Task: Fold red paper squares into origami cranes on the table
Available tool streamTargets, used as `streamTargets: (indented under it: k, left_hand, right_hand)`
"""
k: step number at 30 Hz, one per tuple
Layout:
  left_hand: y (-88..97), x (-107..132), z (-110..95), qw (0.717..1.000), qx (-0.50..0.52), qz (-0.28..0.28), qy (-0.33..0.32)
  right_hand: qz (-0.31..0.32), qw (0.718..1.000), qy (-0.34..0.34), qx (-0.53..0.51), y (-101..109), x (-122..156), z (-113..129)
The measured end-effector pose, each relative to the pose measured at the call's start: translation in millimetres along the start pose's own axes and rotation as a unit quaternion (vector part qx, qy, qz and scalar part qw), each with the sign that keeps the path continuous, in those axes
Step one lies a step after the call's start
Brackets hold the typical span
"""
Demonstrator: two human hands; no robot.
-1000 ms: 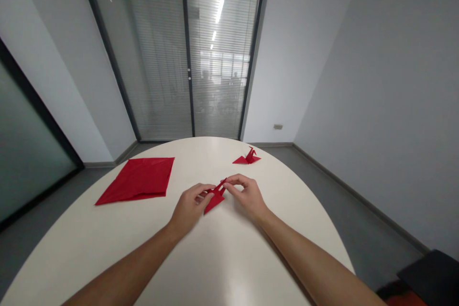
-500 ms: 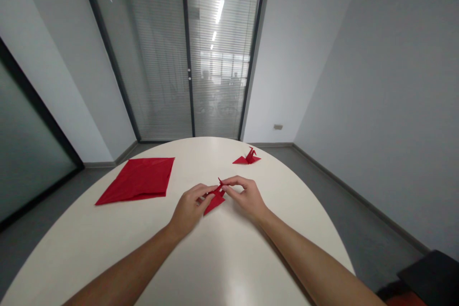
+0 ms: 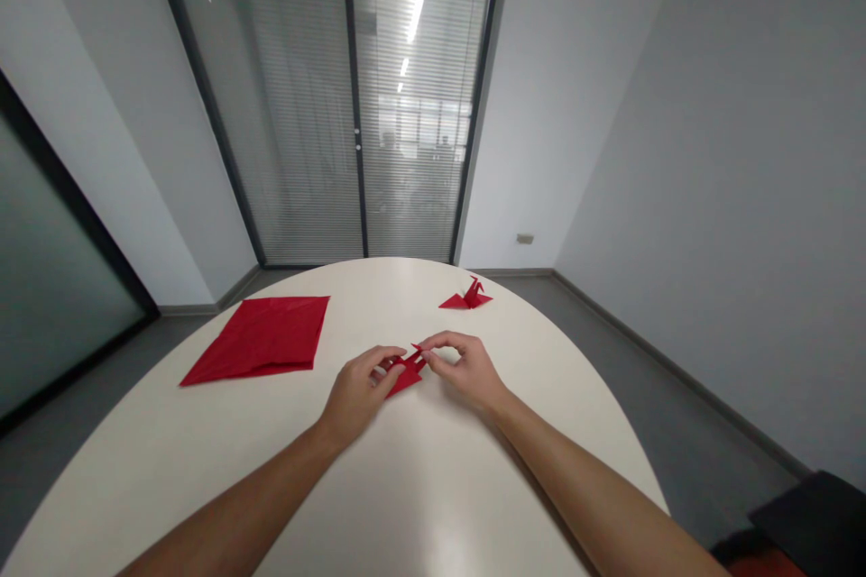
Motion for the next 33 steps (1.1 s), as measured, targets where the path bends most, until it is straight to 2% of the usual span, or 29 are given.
streamTargets:
  k: [7,12,21,27,33]
  left_hand:
    - [1.6,1.0,-0.8,1.000,-0.009,-0.003,0.006]
    - [3.1,1.3,-3.7,1.000,-0.001,-0.012,0.005]
    - [2.1,-0.1,-0.7,0.999,0.025,-0.015,0.030]
    - [2.9,0.2,-3.6,0.999,0.036,-0.012,0.032]
    - [3.0,-0.7,-1.2,0.998,0.056,-0.015,0.038]
  right_hand:
    - [0.033,0.997,-0.032,-0.070,-4.5,-2.1,-11.0]
    - [0.014,0.991,-0.051,-0.123,-6.1,-2.8,-19.5]
    - [0.015,0.992,-0.059,-0.114,-4.9,-3.7,-25.0]
    - [0.002,0.996,-0.043,-0.075,-2.2,-3.7,-17.9]
    - [0.005,0.994,-0.042,-0.096,-6.7,-2.8,-17.5]
Point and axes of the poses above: each hand's wrist, its own x-axis away from the middle knuckle, its own y-axis out of the back of the hand, z = x × y, the point moved 7 cm from there along -x, towards the middle knuckle, and after that the axes turned 6 degrees about z, right-handed, at the moved point
